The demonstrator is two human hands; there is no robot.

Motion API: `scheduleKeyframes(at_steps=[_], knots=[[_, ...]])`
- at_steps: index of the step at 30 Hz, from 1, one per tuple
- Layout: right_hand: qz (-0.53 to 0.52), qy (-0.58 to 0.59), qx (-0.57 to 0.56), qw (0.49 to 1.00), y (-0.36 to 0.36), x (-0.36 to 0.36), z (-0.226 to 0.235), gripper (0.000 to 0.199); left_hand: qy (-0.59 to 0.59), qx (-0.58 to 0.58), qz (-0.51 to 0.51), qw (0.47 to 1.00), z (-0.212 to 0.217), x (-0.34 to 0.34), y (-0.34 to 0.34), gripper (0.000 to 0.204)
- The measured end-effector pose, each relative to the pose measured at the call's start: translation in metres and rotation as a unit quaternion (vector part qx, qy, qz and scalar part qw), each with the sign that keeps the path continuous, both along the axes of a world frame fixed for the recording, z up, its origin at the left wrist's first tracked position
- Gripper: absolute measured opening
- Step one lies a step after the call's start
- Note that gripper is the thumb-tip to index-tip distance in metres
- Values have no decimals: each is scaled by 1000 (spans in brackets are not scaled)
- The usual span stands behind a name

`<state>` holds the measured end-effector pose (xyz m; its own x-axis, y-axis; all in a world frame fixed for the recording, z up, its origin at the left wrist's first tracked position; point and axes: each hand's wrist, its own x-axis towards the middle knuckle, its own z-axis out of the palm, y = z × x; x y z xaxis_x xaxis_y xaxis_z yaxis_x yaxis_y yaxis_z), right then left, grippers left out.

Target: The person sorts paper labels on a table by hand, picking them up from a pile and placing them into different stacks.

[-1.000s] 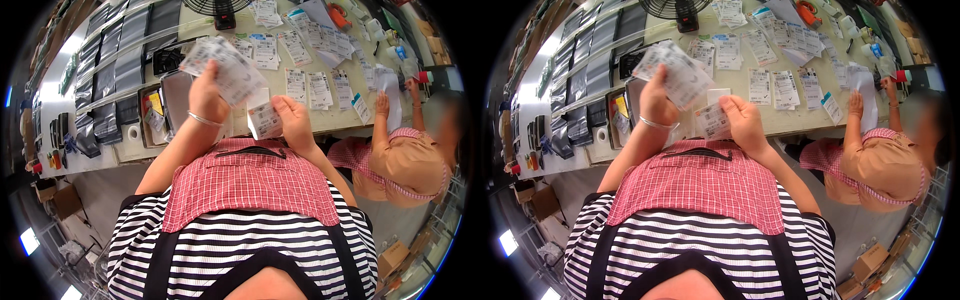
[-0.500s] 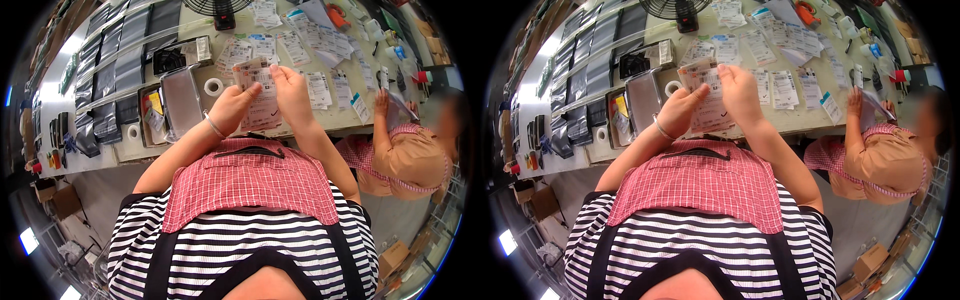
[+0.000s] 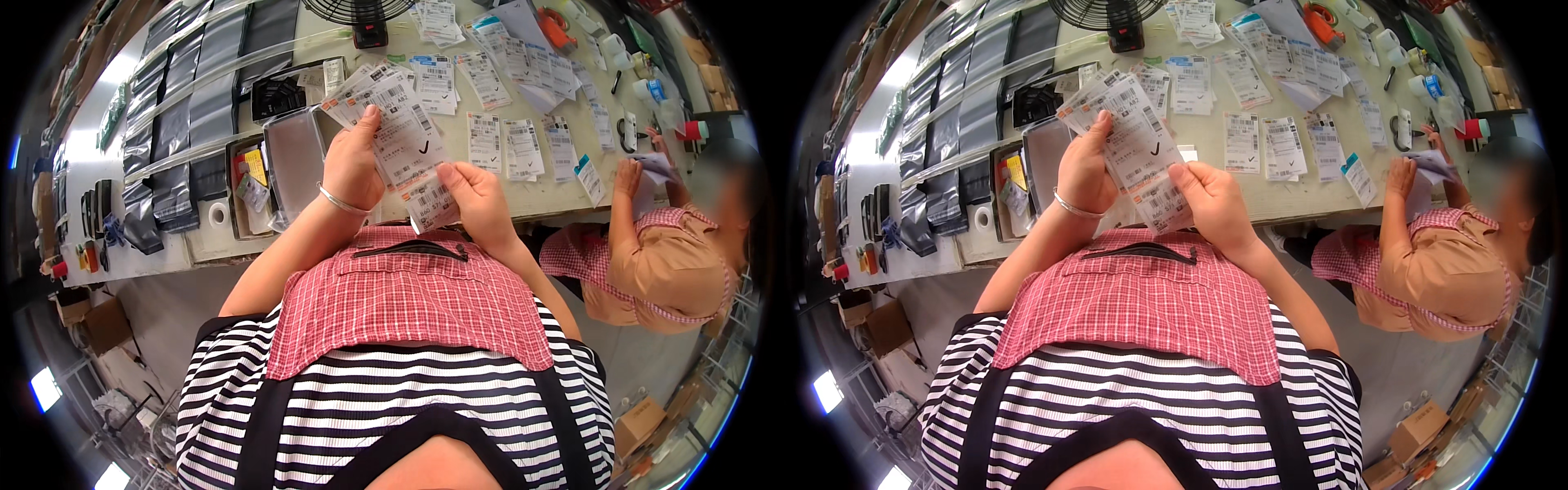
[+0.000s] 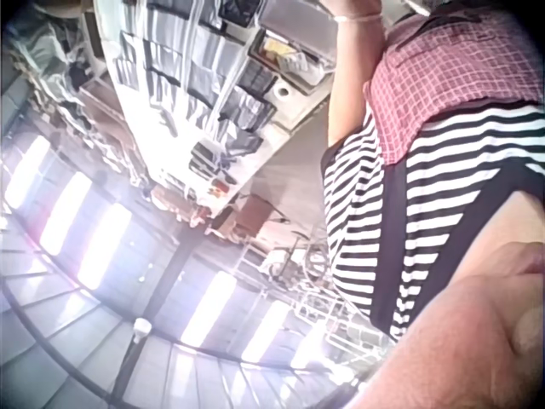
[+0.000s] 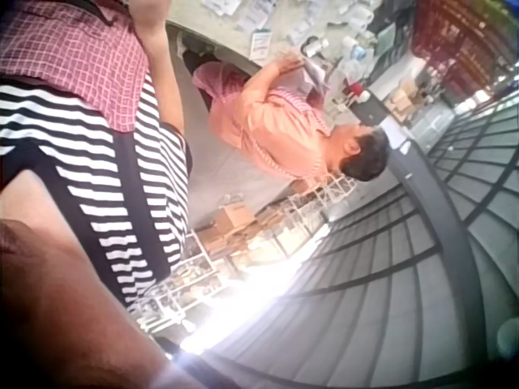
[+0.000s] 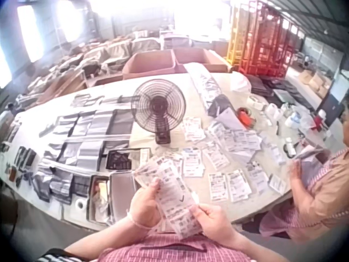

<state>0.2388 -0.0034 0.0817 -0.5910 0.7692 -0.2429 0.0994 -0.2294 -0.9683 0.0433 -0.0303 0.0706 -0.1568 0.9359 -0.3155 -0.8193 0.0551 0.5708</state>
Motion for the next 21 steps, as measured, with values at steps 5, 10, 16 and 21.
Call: scheduleKeyframes(at_steps=[5, 10, 16, 21], knots=[[-53, -4, 18, 998, -4, -3, -6, 37, -34, -62, 106, 992, -4, 1, 4, 38], [-166, -8, 37, 985, 3, 0, -13, 39, 75, -70, 88, 991, 13, -38, 7, 39], [-101, -50, 98, 989, 44, -24, -4, 34, 291, -82, -151, 941, 4, -1, -10, 49], [-70, -120, 127, 982, 50, -30, 5, 34, 246, -30, -159, 956, 7, 14, -10, 47]])
